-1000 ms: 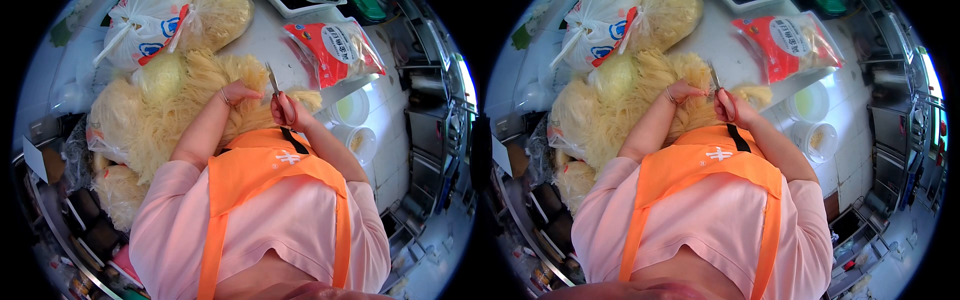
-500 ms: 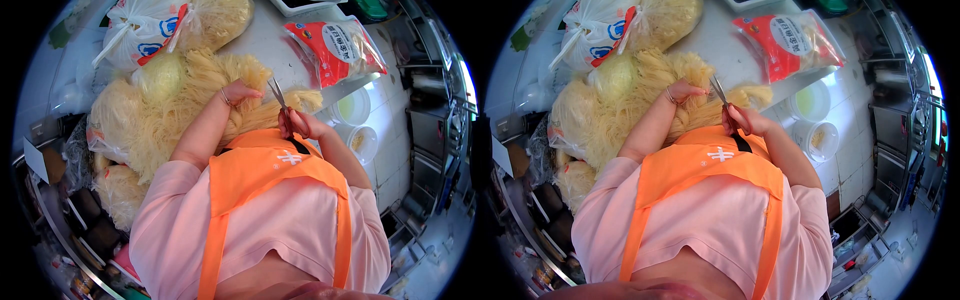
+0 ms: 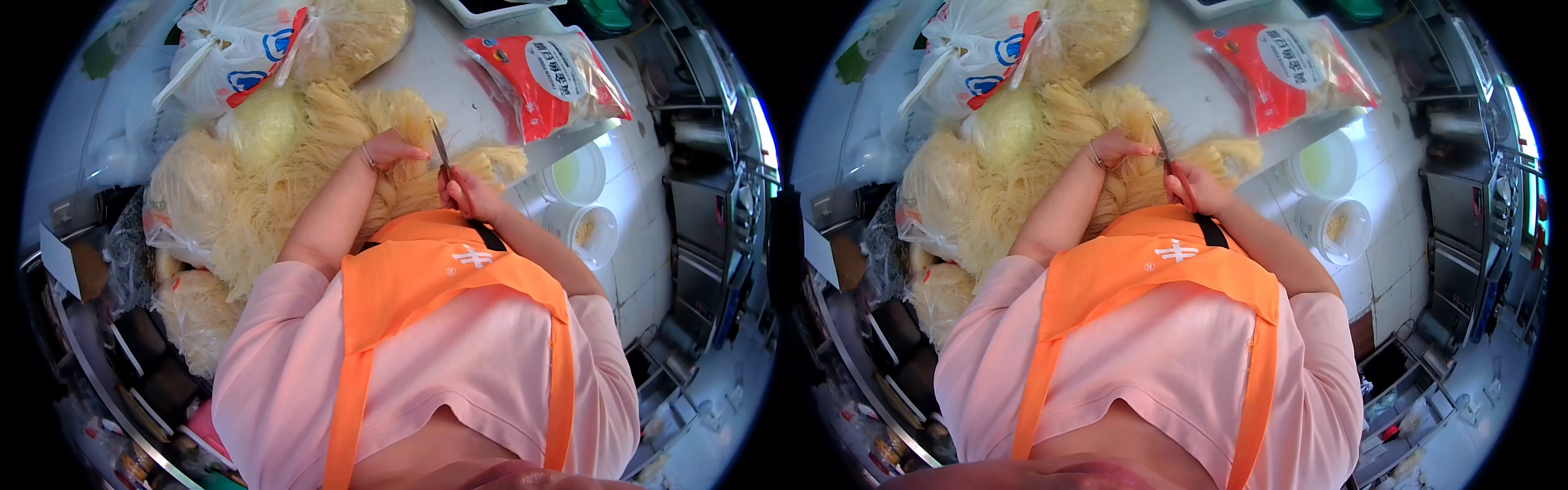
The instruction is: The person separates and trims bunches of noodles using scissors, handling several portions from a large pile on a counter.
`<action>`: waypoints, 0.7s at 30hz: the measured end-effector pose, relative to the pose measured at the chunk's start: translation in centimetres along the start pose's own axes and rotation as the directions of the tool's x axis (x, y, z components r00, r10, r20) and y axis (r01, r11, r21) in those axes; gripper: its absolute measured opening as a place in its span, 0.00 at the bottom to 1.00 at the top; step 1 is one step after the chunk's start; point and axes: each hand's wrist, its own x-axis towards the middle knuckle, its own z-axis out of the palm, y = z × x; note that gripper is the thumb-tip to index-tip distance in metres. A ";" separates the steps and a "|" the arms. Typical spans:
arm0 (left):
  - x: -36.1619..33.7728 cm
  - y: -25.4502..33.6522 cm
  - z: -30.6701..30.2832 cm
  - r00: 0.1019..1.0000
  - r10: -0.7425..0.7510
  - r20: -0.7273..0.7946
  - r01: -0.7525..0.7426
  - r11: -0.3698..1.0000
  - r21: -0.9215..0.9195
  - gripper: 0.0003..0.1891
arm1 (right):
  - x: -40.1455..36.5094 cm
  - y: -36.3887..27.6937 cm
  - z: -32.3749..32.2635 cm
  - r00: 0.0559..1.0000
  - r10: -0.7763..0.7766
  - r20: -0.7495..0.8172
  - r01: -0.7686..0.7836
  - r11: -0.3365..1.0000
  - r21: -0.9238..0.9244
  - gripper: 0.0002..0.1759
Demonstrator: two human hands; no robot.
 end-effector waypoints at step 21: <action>0.2 0.0 0.1 1.000 0.013 0.017 -0.013 1.000 -0.024 0.15 | 1.2 1.6 -1.0 0.998 -0.052 -0.034 0.050 0.996 -0.073 0.13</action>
